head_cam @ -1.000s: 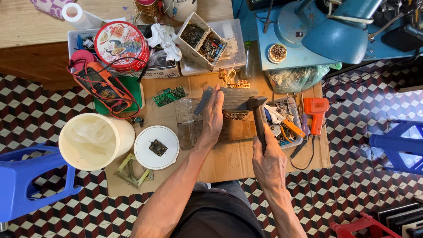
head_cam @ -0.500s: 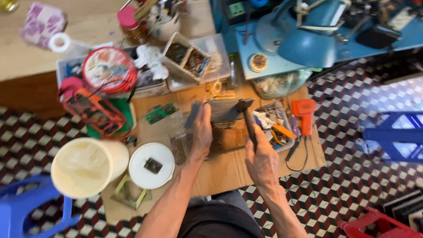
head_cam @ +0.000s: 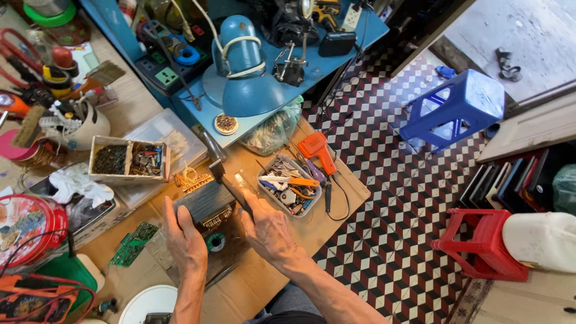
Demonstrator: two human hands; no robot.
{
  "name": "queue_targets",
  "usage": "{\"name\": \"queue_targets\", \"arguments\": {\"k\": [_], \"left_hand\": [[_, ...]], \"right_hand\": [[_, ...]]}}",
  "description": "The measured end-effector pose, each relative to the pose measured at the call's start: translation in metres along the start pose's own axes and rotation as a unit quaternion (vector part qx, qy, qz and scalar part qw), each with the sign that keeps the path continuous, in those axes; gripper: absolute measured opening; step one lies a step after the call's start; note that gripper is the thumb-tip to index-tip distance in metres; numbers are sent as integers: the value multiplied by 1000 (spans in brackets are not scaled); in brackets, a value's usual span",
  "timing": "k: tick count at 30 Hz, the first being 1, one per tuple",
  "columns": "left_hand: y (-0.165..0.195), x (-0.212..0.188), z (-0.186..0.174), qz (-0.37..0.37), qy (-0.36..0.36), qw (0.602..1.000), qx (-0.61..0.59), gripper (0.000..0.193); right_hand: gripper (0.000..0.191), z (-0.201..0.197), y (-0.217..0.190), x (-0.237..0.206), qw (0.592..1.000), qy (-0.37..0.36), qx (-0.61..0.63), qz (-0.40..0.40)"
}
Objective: The person holds a transformer-like component on the workbench and repeatedly taps it with a hammer, using a wooden block to press and seat the laminated core. They reposition the component, briefly carry a plastic bucket to discard waste, then return to handle and reposition the component and a metal bracket on the bench.
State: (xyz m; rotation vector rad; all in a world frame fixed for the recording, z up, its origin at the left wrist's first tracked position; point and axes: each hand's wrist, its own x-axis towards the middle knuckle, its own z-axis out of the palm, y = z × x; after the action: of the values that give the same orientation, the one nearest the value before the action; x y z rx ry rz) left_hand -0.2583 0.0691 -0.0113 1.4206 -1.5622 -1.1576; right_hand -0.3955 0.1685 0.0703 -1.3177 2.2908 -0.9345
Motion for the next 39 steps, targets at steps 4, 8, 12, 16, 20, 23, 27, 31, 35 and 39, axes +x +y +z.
{"name": "queue_targets", "arguments": {"k": [4,8,12,16,20,23,27,31,35,39], "left_hand": [[4,2,3,322,-49,901,286,58],[-7,30,2,387,-127,860,309,73],[-5,35,-4,373,-165,866,291,78],[0,37,-14,376,-157,859,309,75],[-6,38,-32,361,-142,867,313,75],[-9,38,-35,348,-143,876,303,75],[-8,40,-32,343,-130,881,299,73],[-7,46,-31,339,-132,885,291,74],[-6,50,-29,336,-138,886,289,75],[-10,53,-35,299,-121,915,244,75]], "right_hand": [[38,-11,9,-15,979,124,126,-104],[33,0,6,-12,976,81,162,119],[40,6,-1,1,953,14,199,228],[41,15,1,13,982,23,121,142],[41,25,8,29,991,13,105,79],[53,30,8,51,929,-56,251,265],[44,39,2,72,920,-75,309,230],[46,47,1,77,935,-89,261,225],[44,50,-1,74,975,-40,180,125],[43,47,-10,74,999,-27,43,6]]}}
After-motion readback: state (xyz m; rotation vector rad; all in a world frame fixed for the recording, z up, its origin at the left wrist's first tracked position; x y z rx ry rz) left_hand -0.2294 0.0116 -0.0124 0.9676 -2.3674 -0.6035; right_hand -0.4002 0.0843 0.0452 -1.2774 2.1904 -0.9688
